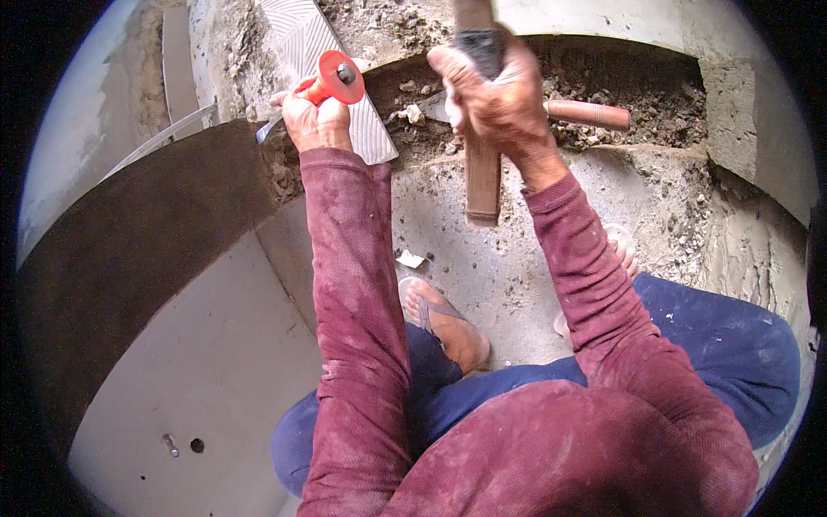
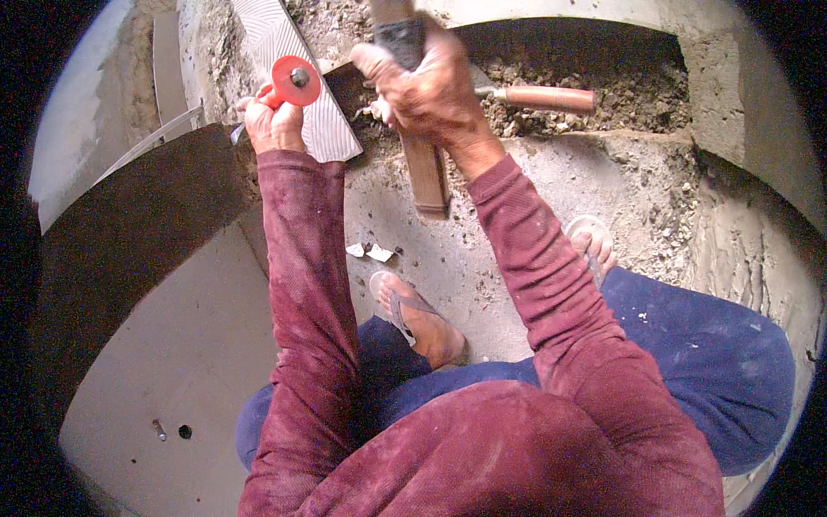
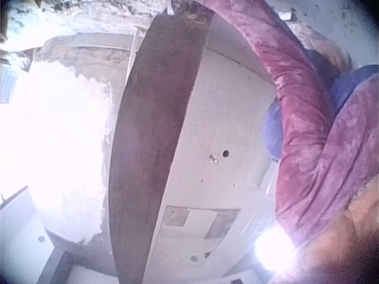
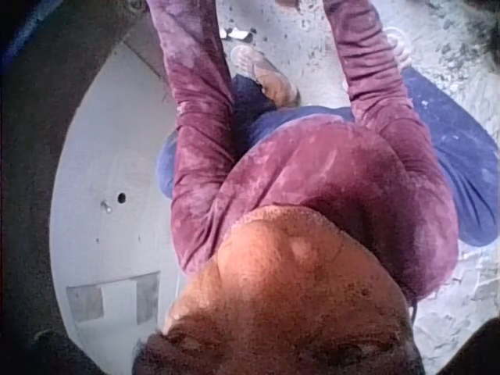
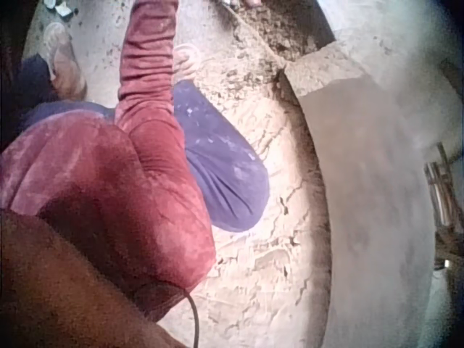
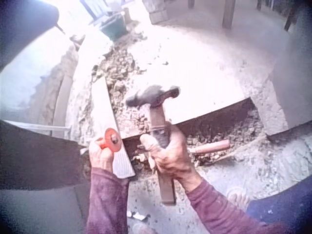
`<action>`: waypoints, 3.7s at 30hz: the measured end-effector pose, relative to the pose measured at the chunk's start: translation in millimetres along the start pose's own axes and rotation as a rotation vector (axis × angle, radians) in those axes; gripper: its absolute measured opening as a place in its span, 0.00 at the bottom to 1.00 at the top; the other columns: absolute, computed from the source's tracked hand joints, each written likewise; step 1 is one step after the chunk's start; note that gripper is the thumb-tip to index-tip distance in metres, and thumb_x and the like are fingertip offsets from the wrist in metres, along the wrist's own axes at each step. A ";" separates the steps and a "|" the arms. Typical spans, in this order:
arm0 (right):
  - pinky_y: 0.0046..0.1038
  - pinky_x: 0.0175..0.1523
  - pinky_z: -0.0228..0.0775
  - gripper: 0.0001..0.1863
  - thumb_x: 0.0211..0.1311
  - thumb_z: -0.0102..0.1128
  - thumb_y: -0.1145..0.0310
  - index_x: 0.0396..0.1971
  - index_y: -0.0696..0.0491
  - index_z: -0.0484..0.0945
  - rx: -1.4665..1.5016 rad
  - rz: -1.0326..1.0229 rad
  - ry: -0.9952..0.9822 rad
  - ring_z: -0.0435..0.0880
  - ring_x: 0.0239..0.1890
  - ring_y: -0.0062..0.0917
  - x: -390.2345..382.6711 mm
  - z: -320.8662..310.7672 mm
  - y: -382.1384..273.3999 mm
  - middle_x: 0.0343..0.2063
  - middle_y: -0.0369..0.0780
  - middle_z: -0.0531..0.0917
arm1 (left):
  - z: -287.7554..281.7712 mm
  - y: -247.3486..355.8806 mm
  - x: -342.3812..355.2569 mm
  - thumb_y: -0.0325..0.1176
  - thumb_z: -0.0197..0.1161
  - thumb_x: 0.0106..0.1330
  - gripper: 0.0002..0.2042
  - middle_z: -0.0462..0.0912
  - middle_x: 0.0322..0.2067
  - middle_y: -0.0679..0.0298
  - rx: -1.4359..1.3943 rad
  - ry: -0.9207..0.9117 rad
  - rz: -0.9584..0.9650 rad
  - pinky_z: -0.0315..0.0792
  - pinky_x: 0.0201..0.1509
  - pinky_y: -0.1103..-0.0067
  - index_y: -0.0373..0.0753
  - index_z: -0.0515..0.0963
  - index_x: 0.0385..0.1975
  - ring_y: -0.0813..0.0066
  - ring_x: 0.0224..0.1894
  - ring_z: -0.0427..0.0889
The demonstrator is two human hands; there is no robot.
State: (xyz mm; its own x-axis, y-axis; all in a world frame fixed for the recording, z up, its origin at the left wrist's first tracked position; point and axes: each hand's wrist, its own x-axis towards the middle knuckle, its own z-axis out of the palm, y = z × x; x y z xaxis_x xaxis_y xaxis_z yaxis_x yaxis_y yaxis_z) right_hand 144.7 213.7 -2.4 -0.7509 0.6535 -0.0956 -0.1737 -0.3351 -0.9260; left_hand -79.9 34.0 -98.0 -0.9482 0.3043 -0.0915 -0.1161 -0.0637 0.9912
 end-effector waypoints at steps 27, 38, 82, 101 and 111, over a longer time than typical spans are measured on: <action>0.25 0.22 0.73 0.10 0.53 0.59 0.71 0.35 0.55 0.72 -0.191 0.016 -0.277 0.75 0.16 0.19 1.9 29.9 41.4 0.20 0.33 0.75 | 34.8 48.3 -11.8 0.43 0.50 0.71 0.15 0.72 0.24 0.65 -0.244 0.132 -0.114 0.76 0.43 0.69 0.39 0.68 0.27 0.70 0.29 0.75; 0.24 0.28 0.71 0.08 0.55 0.61 0.70 0.23 0.53 0.71 -0.197 0.121 -0.194 0.76 0.24 0.18 -0.3 38.1 26.5 0.20 0.34 0.75 | 24.9 74.8 -8.6 0.35 0.52 0.70 0.08 0.73 0.30 0.64 -0.959 0.378 -0.399 0.75 0.50 0.66 0.39 0.68 0.30 0.70 0.35 0.76; 0.24 0.17 0.70 0.07 0.52 0.60 0.76 0.19 0.55 0.72 0.301 -0.067 0.209 0.77 0.12 0.21 -34.1 35.5 0.2 0.12 0.35 0.76 | 17.6 54.2 -52.6 0.54 0.52 0.66 0.21 0.70 0.26 0.65 -0.909 0.429 -0.403 0.73 0.49 0.61 0.39 0.68 0.28 0.68 0.32 0.74; 0.23 0.22 0.69 0.04 0.59 0.55 0.71 0.25 0.53 0.76 -0.515 0.102 -0.282 0.75 0.16 0.16 -43.8 11.7 43.6 0.16 0.32 0.77 | -26.9 48.2 -49.8 0.34 0.48 0.68 0.07 0.74 0.30 0.60 -1.205 -0.167 -0.521 0.74 0.46 0.65 0.38 0.70 0.31 0.67 0.34 0.75; 0.27 0.30 0.68 0.09 0.46 0.61 0.64 0.21 0.54 0.75 -0.412 0.118 -0.124 0.74 0.22 0.18 -46.6 31.7 12.9 0.17 0.33 0.75 | -22.2 11.0 -61.2 0.51 0.46 0.71 0.21 0.75 0.29 0.59 -0.998 0.355 -0.513 0.74 0.47 0.59 0.37 0.69 0.28 0.65 0.35 0.77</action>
State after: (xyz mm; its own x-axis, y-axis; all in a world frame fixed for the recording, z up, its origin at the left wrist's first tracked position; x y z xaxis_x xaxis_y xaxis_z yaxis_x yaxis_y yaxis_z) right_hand 157.3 157.4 1.7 -0.8255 0.5322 -0.1879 0.1669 -0.0879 -0.9821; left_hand -29.7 -6.4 -83.6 -0.7342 0.2392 -0.6354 -0.5387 -0.7749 0.3307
